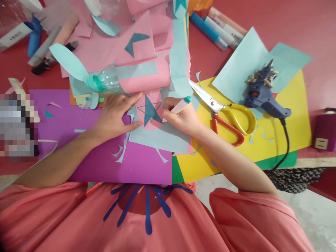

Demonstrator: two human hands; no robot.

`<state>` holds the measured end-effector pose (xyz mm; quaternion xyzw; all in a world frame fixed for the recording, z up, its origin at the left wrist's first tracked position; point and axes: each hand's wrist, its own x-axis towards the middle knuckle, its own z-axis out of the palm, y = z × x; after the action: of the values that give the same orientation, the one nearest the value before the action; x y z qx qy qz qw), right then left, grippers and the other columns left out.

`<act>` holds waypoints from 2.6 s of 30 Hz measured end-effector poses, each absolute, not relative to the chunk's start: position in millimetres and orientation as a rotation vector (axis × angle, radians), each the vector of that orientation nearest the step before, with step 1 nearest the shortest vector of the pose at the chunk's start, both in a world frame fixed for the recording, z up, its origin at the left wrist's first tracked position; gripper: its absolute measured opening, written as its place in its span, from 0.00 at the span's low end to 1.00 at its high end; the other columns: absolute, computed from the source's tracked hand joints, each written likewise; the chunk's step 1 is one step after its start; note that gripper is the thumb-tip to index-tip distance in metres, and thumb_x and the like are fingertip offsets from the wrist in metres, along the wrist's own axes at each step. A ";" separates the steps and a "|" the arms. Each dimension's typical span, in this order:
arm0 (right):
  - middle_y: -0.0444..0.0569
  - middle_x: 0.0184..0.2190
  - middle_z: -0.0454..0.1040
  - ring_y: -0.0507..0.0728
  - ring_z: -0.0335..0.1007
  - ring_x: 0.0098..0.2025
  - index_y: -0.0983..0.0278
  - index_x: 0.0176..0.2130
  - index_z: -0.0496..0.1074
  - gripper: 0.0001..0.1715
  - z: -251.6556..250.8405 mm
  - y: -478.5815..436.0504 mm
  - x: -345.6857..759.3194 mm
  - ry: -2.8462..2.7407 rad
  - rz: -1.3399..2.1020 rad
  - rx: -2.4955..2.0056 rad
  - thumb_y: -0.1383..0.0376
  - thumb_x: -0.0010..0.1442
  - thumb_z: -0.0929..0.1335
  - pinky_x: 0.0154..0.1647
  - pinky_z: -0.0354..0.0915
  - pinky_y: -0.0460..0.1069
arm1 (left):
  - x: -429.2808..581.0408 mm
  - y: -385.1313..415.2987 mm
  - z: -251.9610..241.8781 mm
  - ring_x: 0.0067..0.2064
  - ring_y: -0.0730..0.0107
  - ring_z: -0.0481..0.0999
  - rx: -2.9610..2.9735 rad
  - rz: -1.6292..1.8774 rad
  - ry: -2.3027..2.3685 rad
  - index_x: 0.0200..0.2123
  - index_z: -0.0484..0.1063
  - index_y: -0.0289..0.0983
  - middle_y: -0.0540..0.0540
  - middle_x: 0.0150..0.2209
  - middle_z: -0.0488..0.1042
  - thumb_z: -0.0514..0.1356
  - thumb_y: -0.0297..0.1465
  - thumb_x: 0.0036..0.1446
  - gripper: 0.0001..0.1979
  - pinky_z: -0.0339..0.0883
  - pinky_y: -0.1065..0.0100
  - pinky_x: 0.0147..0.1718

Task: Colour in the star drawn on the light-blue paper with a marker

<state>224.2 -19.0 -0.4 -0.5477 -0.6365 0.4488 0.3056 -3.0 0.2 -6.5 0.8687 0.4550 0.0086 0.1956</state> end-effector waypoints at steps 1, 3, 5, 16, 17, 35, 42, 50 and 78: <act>0.40 0.14 0.54 0.48 0.50 0.20 0.60 0.16 0.53 0.12 0.0 -18.8 224.2 -1.686 1.193 -1.449 0.70 0.44 0.62 0.21 0.48 0.47 | -3.0 0.3 -6.5 0.47 0.56 0.66 2.432 0.024 1.276 0.65 0.61 0.41 0.46 0.40 0.67 0.61 0.39 0.58 0.33 0.58 0.56 0.52; 0.39 0.14 0.53 0.48 0.49 0.20 0.60 0.16 0.53 0.12 0.6 -18.5 224.5 -1.686 1.200 -1.449 0.70 0.43 0.62 0.21 0.48 0.47 | -3.1 0.4 -6.7 0.47 0.56 0.66 2.432 0.030 1.277 0.65 0.61 0.42 0.46 0.39 0.67 0.61 0.39 0.57 0.32 0.58 0.57 0.52; 0.39 0.14 0.53 0.48 0.50 0.20 0.60 0.16 0.53 0.12 0.5 -18.2 225.0 -1.685 1.209 -1.449 0.70 0.43 0.62 0.21 0.49 0.47 | -3.3 0.4 -7.1 0.47 0.56 0.66 2.432 0.036 1.277 0.65 0.61 0.41 0.46 0.39 0.67 0.61 0.39 0.57 0.33 0.58 0.57 0.52; 0.41 0.16 0.63 0.50 0.57 0.20 0.59 0.21 0.62 0.13 -3.7 -20.6 226.2 -1.465 1.235 -1.384 0.63 0.56 0.65 0.23 0.59 0.49 | -3.0 0.1 -5.5 0.48 0.55 0.66 2.431 0.004 1.274 0.65 0.61 0.41 0.45 0.42 0.67 0.61 0.40 0.58 0.32 0.58 0.57 0.53; 0.40 0.16 0.62 0.50 0.57 0.20 0.59 0.22 0.62 0.15 -3.8 -20.7 226.4 -1.470 1.228 -1.369 0.60 0.58 0.65 0.23 0.60 0.49 | -3.0 0.1 -5.5 0.48 0.55 0.66 2.432 0.004 1.272 0.65 0.61 0.41 0.45 0.42 0.67 0.61 0.40 0.58 0.32 0.58 0.56 0.53; 0.45 0.27 0.77 0.53 0.72 0.29 0.61 0.31 0.74 0.03 -15.8 -16.5 225.7 -1.411 1.274 -1.292 0.64 0.53 0.72 0.30 0.69 0.50 | -3.5 -0.3 -5.7 0.48 0.55 0.67 2.458 0.034 1.256 0.65 0.61 0.40 0.44 0.40 0.68 0.60 0.40 0.59 0.32 0.58 0.57 0.53; 0.45 0.27 0.77 0.54 0.73 0.30 0.60 0.31 0.75 0.04 -16.1 -17.5 225.8 -1.460 1.251 -1.335 0.62 0.56 0.72 0.33 0.70 0.50 | -4.1 -0.7 -6.6 0.48 0.55 0.66 2.462 0.054 1.254 0.66 0.58 0.42 0.45 0.41 0.67 0.60 0.40 0.59 0.33 0.58 0.57 0.53; 0.44 0.24 0.75 0.53 0.70 0.28 0.61 0.30 0.75 0.03 -12.8 -17.9 226.1 -1.515 1.246 -1.333 0.64 0.56 0.71 0.31 0.67 0.49 | -3.6 -0.9 -4.8 0.48 0.55 0.67 2.457 0.044 1.258 0.67 0.57 0.42 0.44 0.41 0.68 0.60 0.39 0.59 0.34 0.58 0.57 0.53; 0.45 0.28 0.75 0.54 0.73 0.31 0.60 0.31 0.74 0.01 -18.2 -17.1 225.7 -1.469 1.225 -1.328 0.66 0.56 0.71 0.36 0.72 0.51 | -3.5 -0.4 -6.3 0.48 0.54 0.66 2.448 0.043 1.247 0.67 0.56 0.42 0.44 0.42 0.68 0.61 0.39 0.59 0.35 0.58 0.56 0.53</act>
<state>225.7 -17.1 -18.2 -0.5238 -0.5795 0.4831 0.3955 -3.5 -0.4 -6.3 0.8737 0.4451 0.0153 0.1956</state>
